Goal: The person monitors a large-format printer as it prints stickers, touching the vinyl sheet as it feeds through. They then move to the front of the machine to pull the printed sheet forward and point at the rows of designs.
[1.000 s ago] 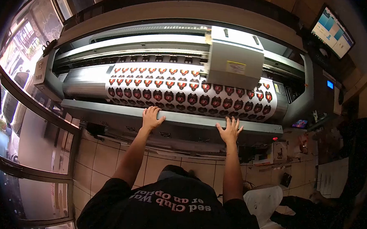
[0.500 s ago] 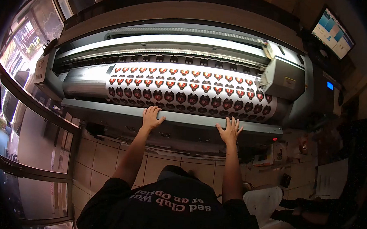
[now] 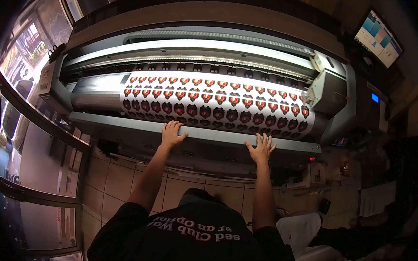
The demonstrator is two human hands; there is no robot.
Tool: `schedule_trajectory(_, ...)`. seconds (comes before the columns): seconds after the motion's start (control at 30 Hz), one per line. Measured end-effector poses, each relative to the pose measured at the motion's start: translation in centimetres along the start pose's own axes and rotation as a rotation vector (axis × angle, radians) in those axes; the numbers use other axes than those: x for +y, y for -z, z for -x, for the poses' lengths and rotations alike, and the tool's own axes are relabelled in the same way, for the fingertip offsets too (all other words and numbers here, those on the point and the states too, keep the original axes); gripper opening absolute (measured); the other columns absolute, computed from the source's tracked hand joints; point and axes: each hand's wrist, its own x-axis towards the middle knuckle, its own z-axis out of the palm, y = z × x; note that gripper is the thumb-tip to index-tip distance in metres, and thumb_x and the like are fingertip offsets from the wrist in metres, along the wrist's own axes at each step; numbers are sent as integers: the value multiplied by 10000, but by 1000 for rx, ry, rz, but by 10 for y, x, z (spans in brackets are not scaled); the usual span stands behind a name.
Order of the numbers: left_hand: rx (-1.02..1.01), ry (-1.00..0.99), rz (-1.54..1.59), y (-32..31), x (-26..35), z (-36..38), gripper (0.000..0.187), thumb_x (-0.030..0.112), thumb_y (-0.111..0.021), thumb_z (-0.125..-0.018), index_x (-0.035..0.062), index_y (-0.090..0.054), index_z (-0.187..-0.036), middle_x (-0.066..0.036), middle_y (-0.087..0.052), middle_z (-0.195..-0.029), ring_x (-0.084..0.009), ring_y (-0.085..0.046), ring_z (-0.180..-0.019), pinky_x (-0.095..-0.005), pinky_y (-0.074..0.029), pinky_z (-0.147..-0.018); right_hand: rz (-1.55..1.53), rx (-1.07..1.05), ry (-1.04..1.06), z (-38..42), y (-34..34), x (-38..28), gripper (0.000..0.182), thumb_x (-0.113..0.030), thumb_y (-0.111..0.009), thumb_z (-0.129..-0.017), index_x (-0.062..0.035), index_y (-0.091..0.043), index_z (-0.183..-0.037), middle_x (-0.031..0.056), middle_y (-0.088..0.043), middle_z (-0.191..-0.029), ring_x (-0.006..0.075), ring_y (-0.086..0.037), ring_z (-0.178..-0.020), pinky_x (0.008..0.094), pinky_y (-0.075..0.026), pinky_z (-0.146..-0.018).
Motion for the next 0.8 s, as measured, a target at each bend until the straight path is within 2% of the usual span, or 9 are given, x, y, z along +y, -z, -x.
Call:
schedule_trajectory(0.57, 4, -9, -15, -2, -3, -1, 580, 530, -619, -771, 135, -582, -1195, -65, -508, -1290, -269, -366, -1305, -488, -173, -1116, 11, -21, -24, 2, 6, -6, 786, -700, -503, -807, -182, -432, -1394, 99, -302, -1503, 324, -145, -1430, 596, -1, -1123)
schedule_trajectory(0.63, -43, 8, 9, 1, -2, -1, 599, 517, -599, -772, 118, -570, -1218, -98, -496, -1313, -275, -353, -1314, -495, -166, -1120, -4, -25, -22, 1, 4, -4, 815, -726, -482, -796, -178, -431, -1397, 104, -296, -1506, 325, -121, -1434, 592, 22, -1126)
schedule_trajectory(0.8, -36, 9, 8, 3, 1, -2, 602, 522, -592, -774, 110, -578, -1213, -104, -502, -1312, -276, -356, -1313, -496, -168, -1121, -10, -21, -14, 1, 4, -4, 807, -717, -486, -800, -174, -434, -1394, 108, -297, -1504, 327, -127, -1433, 596, 16, -1123)
